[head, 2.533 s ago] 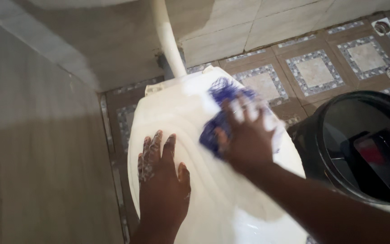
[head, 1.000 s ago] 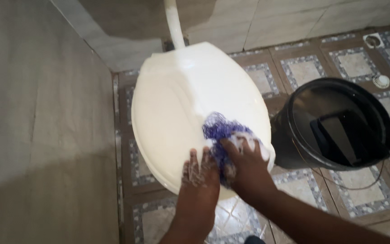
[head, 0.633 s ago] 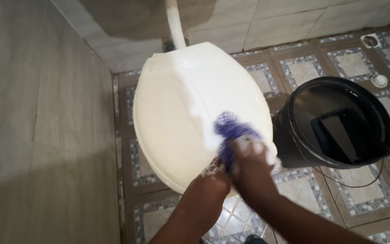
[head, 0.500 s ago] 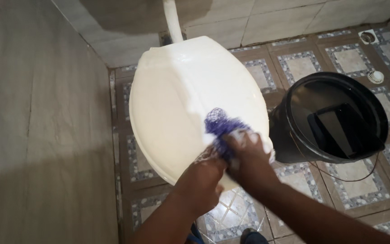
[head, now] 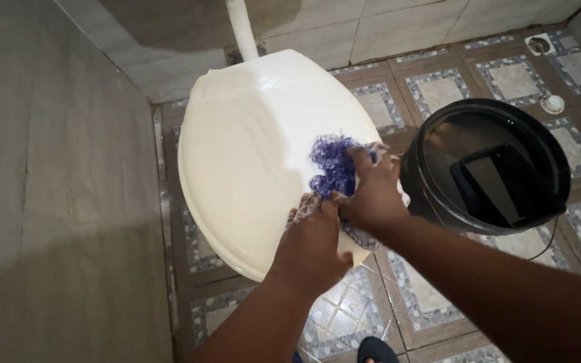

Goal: The person cleans a toilet by hand with a blue mesh cloth and soapy water, wiping the lid and seat, lifting the seat to scrub the rim, and then scrubbing the exterior and tank.

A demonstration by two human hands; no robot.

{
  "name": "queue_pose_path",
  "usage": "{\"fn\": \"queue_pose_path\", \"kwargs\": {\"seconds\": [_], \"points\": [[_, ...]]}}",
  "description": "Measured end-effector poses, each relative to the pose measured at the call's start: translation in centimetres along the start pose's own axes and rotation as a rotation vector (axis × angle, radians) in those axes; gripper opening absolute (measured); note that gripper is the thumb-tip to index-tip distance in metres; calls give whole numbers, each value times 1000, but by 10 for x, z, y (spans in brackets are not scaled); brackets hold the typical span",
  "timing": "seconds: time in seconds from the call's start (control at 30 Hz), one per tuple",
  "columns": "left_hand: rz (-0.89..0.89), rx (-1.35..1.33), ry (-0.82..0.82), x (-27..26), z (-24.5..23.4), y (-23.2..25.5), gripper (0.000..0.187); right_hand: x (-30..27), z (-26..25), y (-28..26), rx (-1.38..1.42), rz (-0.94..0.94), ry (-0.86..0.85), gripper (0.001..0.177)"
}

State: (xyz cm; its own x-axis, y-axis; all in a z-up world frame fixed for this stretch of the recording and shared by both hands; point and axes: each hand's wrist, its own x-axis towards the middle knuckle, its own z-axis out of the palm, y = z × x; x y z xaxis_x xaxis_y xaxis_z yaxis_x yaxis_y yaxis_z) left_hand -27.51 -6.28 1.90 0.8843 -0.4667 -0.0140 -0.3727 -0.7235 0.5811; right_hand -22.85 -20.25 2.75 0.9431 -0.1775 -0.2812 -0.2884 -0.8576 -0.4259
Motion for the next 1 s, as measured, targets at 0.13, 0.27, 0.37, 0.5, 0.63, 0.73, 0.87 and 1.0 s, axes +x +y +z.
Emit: {"fn": "queue_pose_path", "kwargs": {"seconds": [0.13, 0.27, 0.37, 0.5, 0.63, 0.73, 0.87, 1.0], "points": [[-214, -35, -91, 13, -15, 20, 96, 15, 0, 8, 3, 189, -56, 120], [-353, 5, -153, 33, -35, 32, 127, 19, 5, 11, -148, 226, -97, 136], [-396, 17, -159, 36, -48, 39, 124, 10, -7, -2, 5, 350, -106, 130], [-399, -8, -149, 29, -65, 60, 77, -2, -48, -34, 41, 392, -91, 121], [-405, -73, -79, 40, -109, 93, 92, 2, -109, -66, 31, 330, -39, 111], [-309, -44, 31, 53, -158, 111, 100, 25, -161, -93, 147, 203, -6, 87], [-44, 378, 192, 76, -213, 102, 78, 58, -221, -129, 473, 272, -9, 62], [-27, 327, 272, 98, -267, 65, 20, 74, -244, -156, 542, 251, 81, 73]]}}
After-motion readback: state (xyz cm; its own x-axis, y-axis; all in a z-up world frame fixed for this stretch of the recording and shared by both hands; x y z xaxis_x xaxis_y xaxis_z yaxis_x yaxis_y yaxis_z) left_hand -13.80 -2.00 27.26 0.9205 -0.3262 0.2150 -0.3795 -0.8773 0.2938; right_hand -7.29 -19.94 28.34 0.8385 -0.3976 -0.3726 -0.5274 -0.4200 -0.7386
